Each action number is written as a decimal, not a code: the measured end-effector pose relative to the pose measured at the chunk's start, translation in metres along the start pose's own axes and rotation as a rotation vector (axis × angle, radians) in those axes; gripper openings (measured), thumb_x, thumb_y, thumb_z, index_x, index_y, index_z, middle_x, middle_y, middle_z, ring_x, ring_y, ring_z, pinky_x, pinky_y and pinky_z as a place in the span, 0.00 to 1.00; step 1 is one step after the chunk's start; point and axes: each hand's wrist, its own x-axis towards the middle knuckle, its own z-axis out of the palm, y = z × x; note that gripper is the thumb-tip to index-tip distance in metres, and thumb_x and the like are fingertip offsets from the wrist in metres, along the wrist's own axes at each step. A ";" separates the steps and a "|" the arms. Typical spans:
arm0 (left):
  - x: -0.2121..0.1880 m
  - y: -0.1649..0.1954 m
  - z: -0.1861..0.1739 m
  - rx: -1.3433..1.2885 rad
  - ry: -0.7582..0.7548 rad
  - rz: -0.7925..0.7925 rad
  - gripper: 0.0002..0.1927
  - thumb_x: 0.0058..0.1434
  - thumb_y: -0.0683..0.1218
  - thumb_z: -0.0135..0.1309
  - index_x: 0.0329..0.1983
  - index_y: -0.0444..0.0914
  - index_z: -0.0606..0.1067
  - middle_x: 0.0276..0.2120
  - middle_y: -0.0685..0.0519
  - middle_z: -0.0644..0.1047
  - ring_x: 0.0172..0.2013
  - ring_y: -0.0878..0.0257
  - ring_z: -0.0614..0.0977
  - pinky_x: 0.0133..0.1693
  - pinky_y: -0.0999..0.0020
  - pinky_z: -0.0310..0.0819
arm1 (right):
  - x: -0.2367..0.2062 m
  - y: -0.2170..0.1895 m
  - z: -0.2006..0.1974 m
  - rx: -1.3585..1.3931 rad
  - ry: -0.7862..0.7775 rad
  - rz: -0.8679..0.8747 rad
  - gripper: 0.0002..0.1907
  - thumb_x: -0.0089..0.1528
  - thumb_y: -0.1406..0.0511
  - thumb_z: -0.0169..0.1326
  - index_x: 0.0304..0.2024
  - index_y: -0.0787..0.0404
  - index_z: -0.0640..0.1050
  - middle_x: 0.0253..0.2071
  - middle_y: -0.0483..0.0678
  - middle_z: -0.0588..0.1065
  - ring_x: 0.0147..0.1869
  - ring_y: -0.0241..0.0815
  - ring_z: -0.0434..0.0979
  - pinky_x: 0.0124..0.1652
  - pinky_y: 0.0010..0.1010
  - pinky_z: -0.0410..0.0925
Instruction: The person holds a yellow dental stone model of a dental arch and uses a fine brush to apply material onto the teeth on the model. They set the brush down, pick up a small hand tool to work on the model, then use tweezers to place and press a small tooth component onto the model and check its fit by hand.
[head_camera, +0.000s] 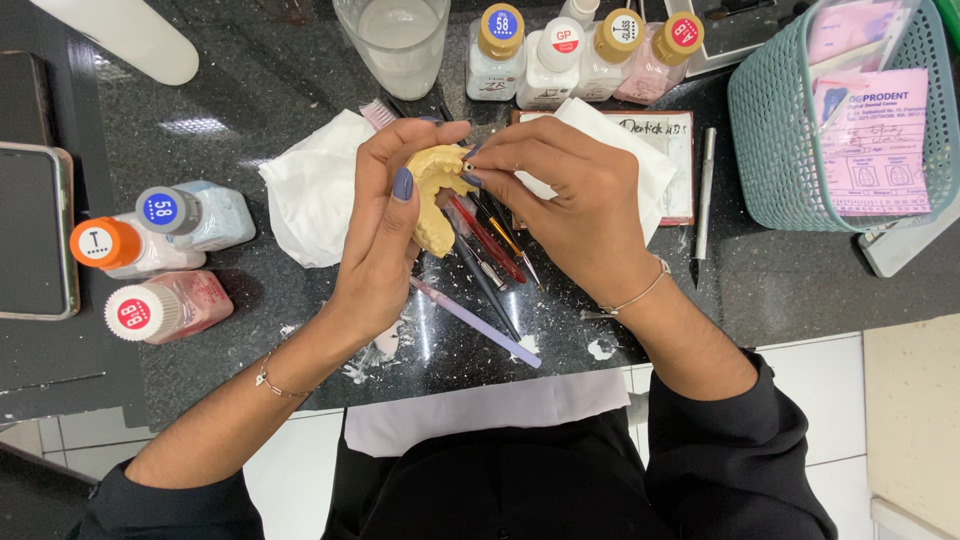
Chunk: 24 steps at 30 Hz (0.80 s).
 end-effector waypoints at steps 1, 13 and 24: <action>0.000 0.000 0.000 0.007 0.002 0.003 0.26 0.83 0.58 0.35 0.74 0.37 0.52 0.71 0.44 0.63 0.65 0.64 0.70 0.61 0.70 0.73 | 0.000 0.000 0.001 -0.035 0.004 -0.014 0.08 0.63 0.71 0.68 0.44 0.61 0.83 0.45 0.46 0.80 0.49 0.41 0.83 0.46 0.28 0.75; -0.001 0.001 0.001 0.009 -0.010 -0.008 0.26 0.83 0.58 0.34 0.73 0.37 0.53 0.71 0.45 0.63 0.66 0.65 0.70 0.63 0.71 0.72 | 0.000 0.001 0.002 -0.086 0.021 -0.050 0.08 0.64 0.69 0.68 0.45 0.60 0.83 0.44 0.44 0.79 0.47 0.39 0.82 0.43 0.28 0.74; -0.003 0.003 0.002 -0.030 -0.004 -0.036 0.27 0.82 0.60 0.35 0.74 0.39 0.54 0.71 0.45 0.63 0.64 0.66 0.70 0.64 0.69 0.71 | -0.004 0.000 0.004 -0.090 0.056 -0.087 0.08 0.63 0.70 0.69 0.44 0.61 0.83 0.45 0.45 0.79 0.47 0.40 0.82 0.45 0.28 0.74</action>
